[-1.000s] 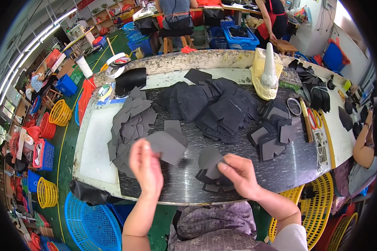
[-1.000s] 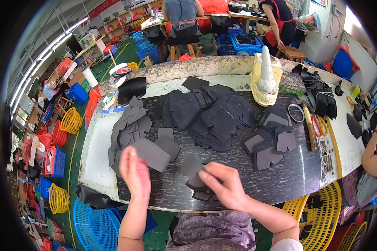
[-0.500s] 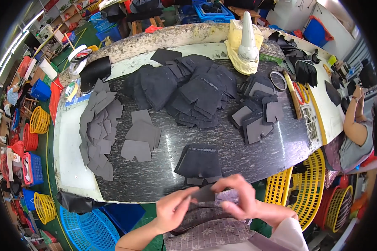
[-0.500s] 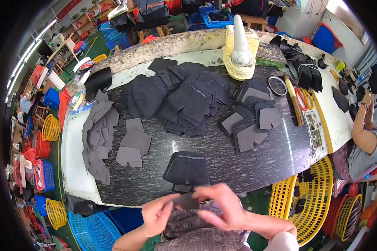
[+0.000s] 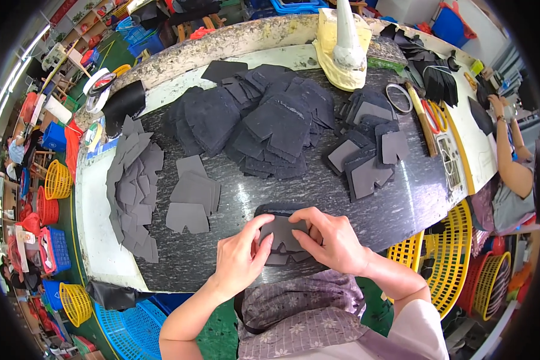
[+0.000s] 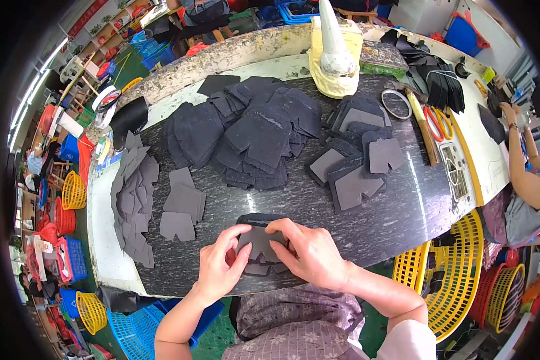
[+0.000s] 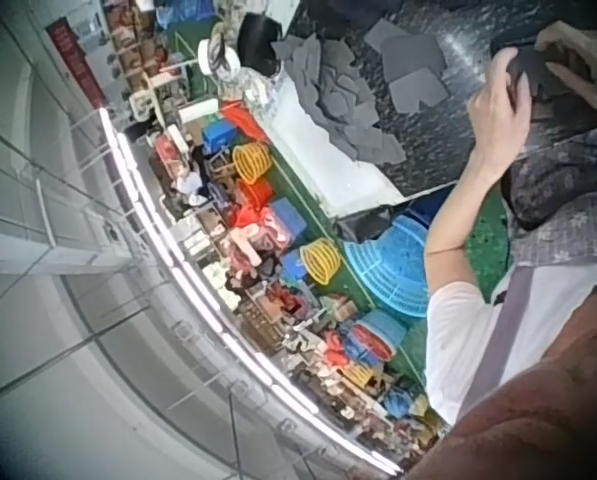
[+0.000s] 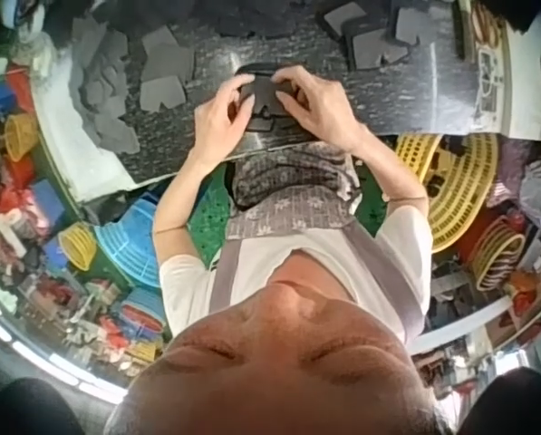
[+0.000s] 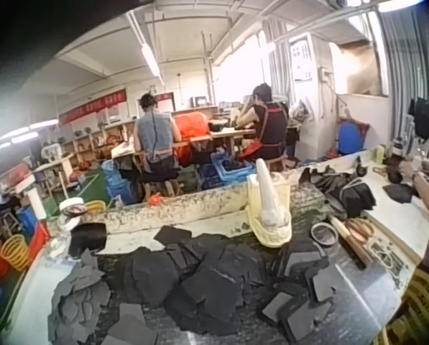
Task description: Sort and inspect cut-out shoe components at a manufacturing workbench.
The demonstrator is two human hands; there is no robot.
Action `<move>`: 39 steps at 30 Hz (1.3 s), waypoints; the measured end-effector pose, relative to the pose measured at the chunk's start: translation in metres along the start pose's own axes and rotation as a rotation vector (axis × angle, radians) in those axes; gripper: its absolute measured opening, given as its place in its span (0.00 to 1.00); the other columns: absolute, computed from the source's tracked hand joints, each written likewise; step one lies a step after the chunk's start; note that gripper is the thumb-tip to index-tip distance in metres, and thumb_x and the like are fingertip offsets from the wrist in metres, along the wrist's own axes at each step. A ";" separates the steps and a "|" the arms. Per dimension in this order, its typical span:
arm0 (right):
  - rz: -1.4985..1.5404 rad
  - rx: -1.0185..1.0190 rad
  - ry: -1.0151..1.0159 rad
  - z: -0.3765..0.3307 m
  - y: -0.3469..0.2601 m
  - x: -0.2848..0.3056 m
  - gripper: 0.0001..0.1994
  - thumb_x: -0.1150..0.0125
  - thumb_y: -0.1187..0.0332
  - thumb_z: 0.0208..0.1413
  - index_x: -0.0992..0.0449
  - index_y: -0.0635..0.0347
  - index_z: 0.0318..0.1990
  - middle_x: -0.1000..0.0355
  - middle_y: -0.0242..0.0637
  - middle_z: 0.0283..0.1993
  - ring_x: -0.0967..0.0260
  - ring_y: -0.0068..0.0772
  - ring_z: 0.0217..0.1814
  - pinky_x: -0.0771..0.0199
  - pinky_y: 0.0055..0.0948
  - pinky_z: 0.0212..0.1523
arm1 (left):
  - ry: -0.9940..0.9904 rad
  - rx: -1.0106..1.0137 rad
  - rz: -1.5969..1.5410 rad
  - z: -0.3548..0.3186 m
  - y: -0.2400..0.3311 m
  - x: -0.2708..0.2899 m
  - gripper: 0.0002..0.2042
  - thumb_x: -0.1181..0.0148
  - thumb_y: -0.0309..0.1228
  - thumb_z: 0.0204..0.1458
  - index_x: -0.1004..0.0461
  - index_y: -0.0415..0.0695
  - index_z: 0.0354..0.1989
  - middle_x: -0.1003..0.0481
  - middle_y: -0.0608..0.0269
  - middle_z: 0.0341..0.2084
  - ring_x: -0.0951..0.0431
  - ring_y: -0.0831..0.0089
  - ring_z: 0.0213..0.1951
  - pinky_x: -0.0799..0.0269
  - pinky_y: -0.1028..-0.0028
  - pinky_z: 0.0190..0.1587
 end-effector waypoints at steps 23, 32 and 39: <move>-0.243 0.007 0.281 0.005 0.051 0.164 0.23 0.25 0.69 0.43 0.26 0.61 0.49 0.25 0.44 0.44 0.24 0.45 0.45 0.24 0.34 0.47 | -0.148 -0.051 -0.248 0.017 0.022 -0.010 0.19 0.35 0.22 0.50 0.28 0.39 0.52 0.28 0.52 0.54 0.24 0.63 0.51 0.28 0.67 0.55; -0.511 0.181 0.477 -0.008 0.076 0.159 0.49 0.17 0.62 0.33 0.40 0.63 0.66 0.34 0.48 0.54 0.34 0.54 0.57 0.32 0.42 0.58 | -0.147 -0.301 -0.061 0.134 0.049 -0.117 0.48 0.31 0.26 0.47 0.59 0.43 0.73 0.59 0.42 0.71 0.54 0.46 0.72 0.52 0.59 0.71; -0.430 -0.102 0.007 0.089 0.132 0.199 0.64 0.25 0.35 0.32 0.51 0.72 0.69 0.45 0.58 0.69 0.50 0.53 0.74 0.57 0.47 0.74 | -0.281 -0.247 -0.046 0.196 0.058 -0.140 0.65 0.20 0.36 0.32 0.67 0.38 0.73 0.60 0.24 0.67 0.58 0.35 0.71 0.55 0.53 0.71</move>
Point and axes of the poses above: each hand's wrist, its own z-axis towards the middle knuckle, its own x-axis out of the back of the hand, y = z × x, the point moved 5 cm from there along z, towards the middle knuckle
